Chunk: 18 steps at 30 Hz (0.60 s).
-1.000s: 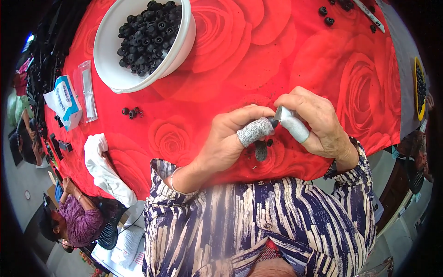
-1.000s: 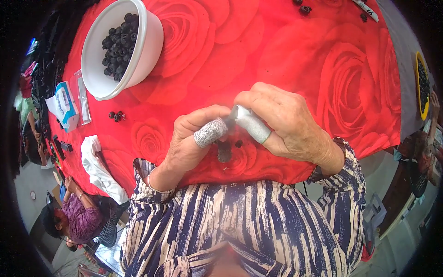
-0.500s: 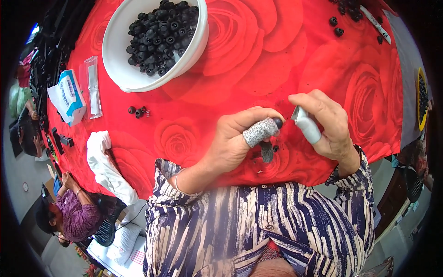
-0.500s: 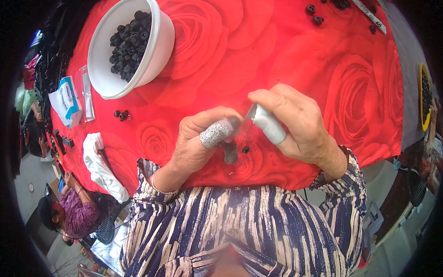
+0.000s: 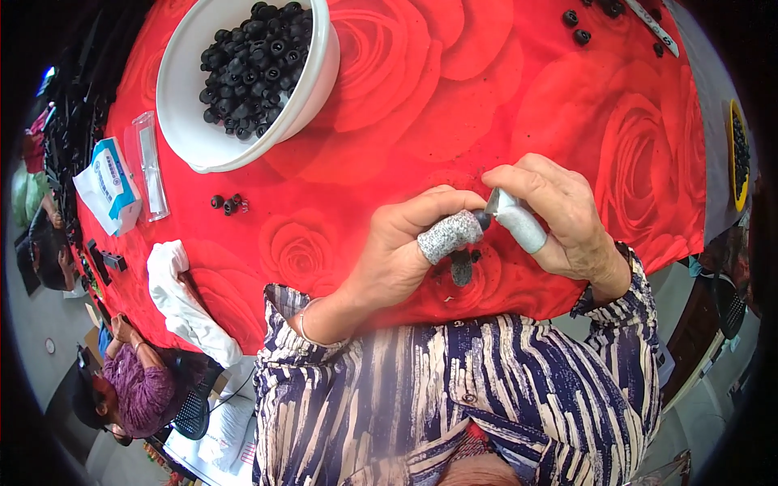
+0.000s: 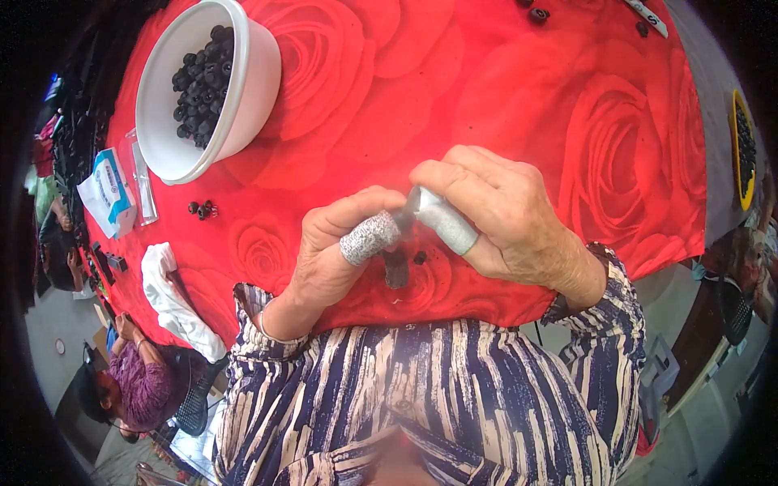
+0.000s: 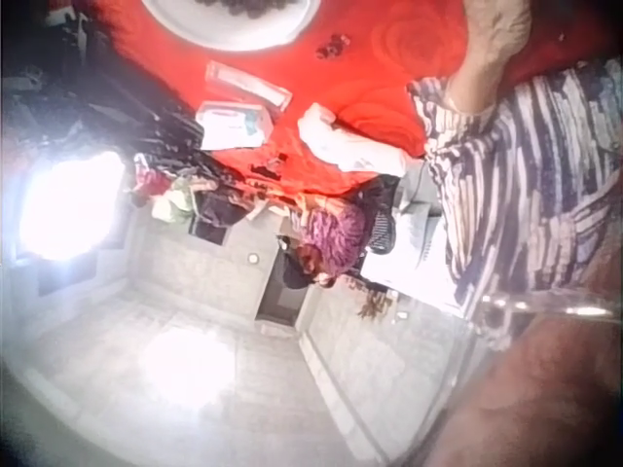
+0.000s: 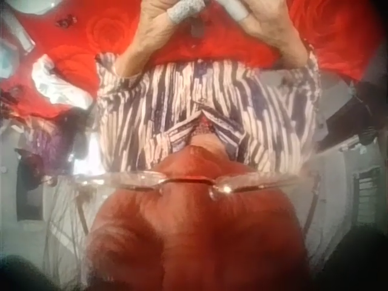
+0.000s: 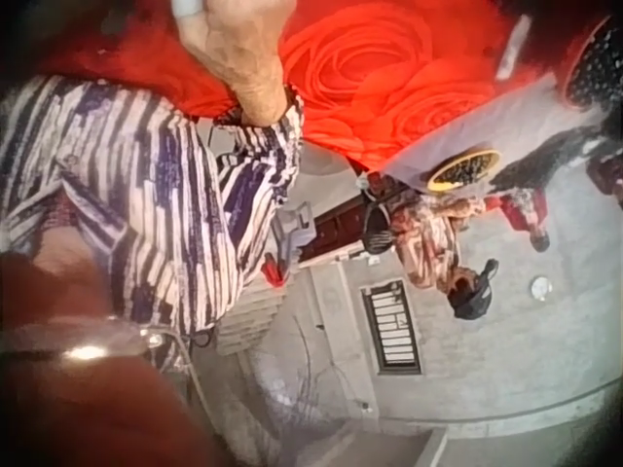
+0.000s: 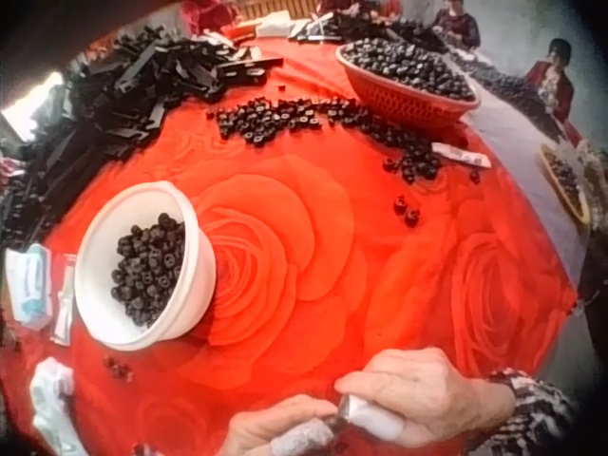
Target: The person takes small black plastic components from a bowl, trims them using a small blade held by hand, and places the finished pieces onto the table.
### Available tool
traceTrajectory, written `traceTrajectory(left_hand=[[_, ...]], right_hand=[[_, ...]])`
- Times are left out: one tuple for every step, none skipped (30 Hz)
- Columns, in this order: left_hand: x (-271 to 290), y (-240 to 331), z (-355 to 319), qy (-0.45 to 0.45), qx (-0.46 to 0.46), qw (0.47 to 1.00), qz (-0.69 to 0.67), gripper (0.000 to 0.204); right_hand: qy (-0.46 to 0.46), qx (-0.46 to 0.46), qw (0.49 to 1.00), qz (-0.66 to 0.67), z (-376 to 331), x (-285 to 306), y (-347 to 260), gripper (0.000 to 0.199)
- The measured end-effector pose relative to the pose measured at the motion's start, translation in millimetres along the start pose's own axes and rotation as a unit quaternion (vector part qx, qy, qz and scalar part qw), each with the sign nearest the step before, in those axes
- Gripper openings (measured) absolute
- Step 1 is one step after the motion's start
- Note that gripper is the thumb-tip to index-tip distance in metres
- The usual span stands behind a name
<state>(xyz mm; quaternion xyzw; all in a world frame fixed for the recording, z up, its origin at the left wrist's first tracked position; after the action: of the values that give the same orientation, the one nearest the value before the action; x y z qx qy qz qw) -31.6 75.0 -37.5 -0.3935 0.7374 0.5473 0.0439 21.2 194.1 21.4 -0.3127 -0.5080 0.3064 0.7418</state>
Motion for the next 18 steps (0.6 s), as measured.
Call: traceTrajectory(left_hand=[[-0.1,0.5,0.0,0.000,-0.005,1.000,-0.001,0.024],[-0.1,1.0,-0.1,0.001,-0.010,1.000,-0.003,0.024],[-0.1,0.5,0.1,0.000,-0.008,1.000,-0.002,0.024],[-0.2,1.2,0.1,-0.003,-0.014,1.000,0.006,0.024],[-0.5,1.8,0.1,-0.006,-0.020,1.000,0.014,0.024],[-0.9,1.7,-0.1,-0.007,-0.018,1.000,0.014,0.024],[-1.2,0.7,-0.3,-0.006,-0.009,1.000,0.001,0.024],[-1.4,-0.4,-0.5,-0.005,0.001,1.000,-0.011,0.024],[-1.3,-0.6,-0.4,-0.005,0.002,1.000,-0.011,0.024],[-1.0,1.5,0.0,-0.005,-0.013,1.000,0.009,0.024],[-1.0,3.5,0.1,-0.005,-0.027,0.999,0.028,0.024],[-1.2,3.3,-0.2,-0.005,-0.027,0.999,0.028,0.024],[-0.9,3.0,-0.6,-0.001,-0.026,0.999,0.025,0.024],[-0.4,2.7,-0.8,0.002,-0.025,0.999,0.022,0.023],[0.0,2.7,-0.9,0.002,-0.025,0.999,0.023,0.023],[-0.1,3.5,-1.0,-0.001,-0.029,0.999,0.027,0.024],[-0.2,4.2,-1.1,-0.004,-0.034,0.999,0.031,0.024],[-0.6,3.5,-0.7,-0.006,-0.033,0.999,0.031,0.024]], right_hand=[[0.001,0.003,1.000,0.001,-0.2,-0.4,0.0,0.029],[0.002,0.002,1.000,0.001,-0.2,-0.7,1.0,0.029],[0.002,0.005,1.000,0.009,-0.3,-0.9,1.2,0.028],[0.003,0.009,1.000,0.016,-0.6,-1.0,1.3,0.027],[0.003,0.007,1.000,0.016,-0.7,-0.6,1.7,0.027],[0.000,0.008,1.000,0.019,-0.5,-0.1,1.0,0.026],[-0.003,0.009,1.000,0.022,-0.4,0.2,0.4,0.025],[-0.002,0.008,1.000,0.022,-0.2,0.8,0.3,0.025],[-0.003,0.009,1.000,0.024,0.1,0.8,-0.1,0.025],[-0.004,0.010,1.000,0.025,0.1,0.5,-0.5,0.025],[-0.003,0.009,1.000,0.025,-0.2,0.1,-0.2,0.025],[0.000,0.011,1.000,0.027,-0.5,-0.4,-0.1,0.025],[0.003,0.013,1.000,0.028,-0.8,-0.7,-0.1,0.024],[0.003,0.012,1.000,0.029,-0.8,-0.5,-0.5,0.024],[-0.002,0.012,1.000,0.024,-0.1,-0.4,-1.1,0.024],[-0.008,0.011,1.000,0.020,0.2,-0.9,-1.3,0.024],[-0.008,0.011,1.000,0.021,0.1,-1.4,-0.7,0.024],[-0.008,0.011,1.000,0.025,-0.5,-1.0,-0.5,0.024]])
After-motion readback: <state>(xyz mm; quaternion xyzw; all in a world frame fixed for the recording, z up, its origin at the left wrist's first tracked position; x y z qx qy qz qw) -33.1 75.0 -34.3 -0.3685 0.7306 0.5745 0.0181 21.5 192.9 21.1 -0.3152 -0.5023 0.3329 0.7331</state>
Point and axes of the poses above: each hand's wrist, its own z-axis towards the middle knuckle, its own x-axis out of the back of the hand, y = z × x, the point moved 8 cm from there along z, towards the middle knuckle, and after that the axes turned 5 degrees about y, right-handed, at the moved point
